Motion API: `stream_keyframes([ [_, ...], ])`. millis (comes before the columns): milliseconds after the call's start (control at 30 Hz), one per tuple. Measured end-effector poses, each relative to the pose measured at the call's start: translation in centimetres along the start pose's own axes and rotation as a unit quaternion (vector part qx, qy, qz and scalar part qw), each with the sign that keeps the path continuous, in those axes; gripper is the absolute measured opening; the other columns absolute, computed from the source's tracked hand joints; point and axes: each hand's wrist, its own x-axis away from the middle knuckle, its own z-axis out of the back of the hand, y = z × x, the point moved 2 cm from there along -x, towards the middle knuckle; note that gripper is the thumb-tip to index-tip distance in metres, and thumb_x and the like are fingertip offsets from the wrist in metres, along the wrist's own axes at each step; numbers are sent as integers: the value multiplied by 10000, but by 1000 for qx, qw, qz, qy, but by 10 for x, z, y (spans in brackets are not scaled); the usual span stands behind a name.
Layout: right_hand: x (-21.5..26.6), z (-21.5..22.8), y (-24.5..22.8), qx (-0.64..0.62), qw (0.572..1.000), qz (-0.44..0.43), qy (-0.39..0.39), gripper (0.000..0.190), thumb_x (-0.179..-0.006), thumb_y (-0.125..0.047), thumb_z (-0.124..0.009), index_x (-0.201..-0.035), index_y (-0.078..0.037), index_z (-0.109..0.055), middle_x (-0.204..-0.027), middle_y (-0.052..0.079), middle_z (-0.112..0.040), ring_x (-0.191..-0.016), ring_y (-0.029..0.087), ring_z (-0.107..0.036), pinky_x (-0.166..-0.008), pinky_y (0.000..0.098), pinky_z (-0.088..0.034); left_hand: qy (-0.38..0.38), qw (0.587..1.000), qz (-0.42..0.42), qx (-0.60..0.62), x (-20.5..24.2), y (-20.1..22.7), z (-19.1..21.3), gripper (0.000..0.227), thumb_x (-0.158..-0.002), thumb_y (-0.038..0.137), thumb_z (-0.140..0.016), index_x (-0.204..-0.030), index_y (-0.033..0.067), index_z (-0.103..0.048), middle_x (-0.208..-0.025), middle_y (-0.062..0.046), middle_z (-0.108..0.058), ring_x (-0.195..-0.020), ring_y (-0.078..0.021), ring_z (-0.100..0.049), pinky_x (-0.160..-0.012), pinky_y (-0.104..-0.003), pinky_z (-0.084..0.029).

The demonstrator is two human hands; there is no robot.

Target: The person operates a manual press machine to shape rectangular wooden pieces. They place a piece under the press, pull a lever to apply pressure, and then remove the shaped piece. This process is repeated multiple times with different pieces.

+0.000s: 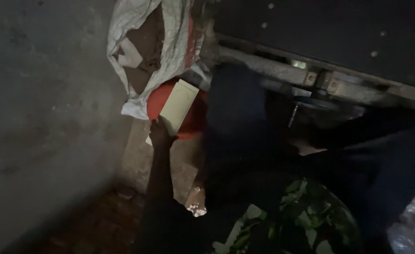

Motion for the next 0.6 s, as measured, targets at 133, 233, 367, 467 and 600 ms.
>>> stream_keyframes([
  [133,-11,34,23,-33,999,-24,36,122,-1064,-90,-668,-1054,25,-629,-979,152,-713,-828,234,-699,-768,370,-604,169,962,-213,26,9,18,16,1183,-490,360,-956,-1483,27,-406,-1420,-221,-560,-1308,-429,-571,-1100,-555,-506],
  [233,-23,55,31,-67,995,-36,62,123,-1074,-83,-659,-1044,31,-621,-969,153,-709,-821,230,-696,-764,366,-603,118,981,-149,34,20,14,41,1098,-515,341,-956,-1421,-63,-484,-1283,-291,-637,-1085,-453,-651,-908,-559,-523],
  [367,-46,47,31,-141,987,-36,67,130,-1088,-73,-646,-1030,39,-610,-955,154,-705,-811,226,-692,-759,361,-601,-42,989,-52,129,45,22,92,948,-662,330,-901,-1460,-12,-522,-997,-266,-728,-851,-399,-722,-818,-466,-576],
  [467,-68,36,16,-228,971,2,71,139,-1098,-65,-636,-1020,44,-601,-945,155,-701,-803,222,-689,-754,357,-600,-81,913,35,398,86,44,150,757,-742,215,-830,-1423,-3,-582,-1114,-221,-745,-860,-323,-695,-725,-435,-562],
  [600,-115,52,-53,-370,912,162,75,154,-1112,-55,-624,-1007,52,-590,-931,155,-696,-794,217,-686,-749,352,-598,45,915,-113,385,118,104,234,755,-762,188,-869,-1429,-23,-586,-1308,-236,-632,-1146,-299,-647,-896,-418,-565],
])
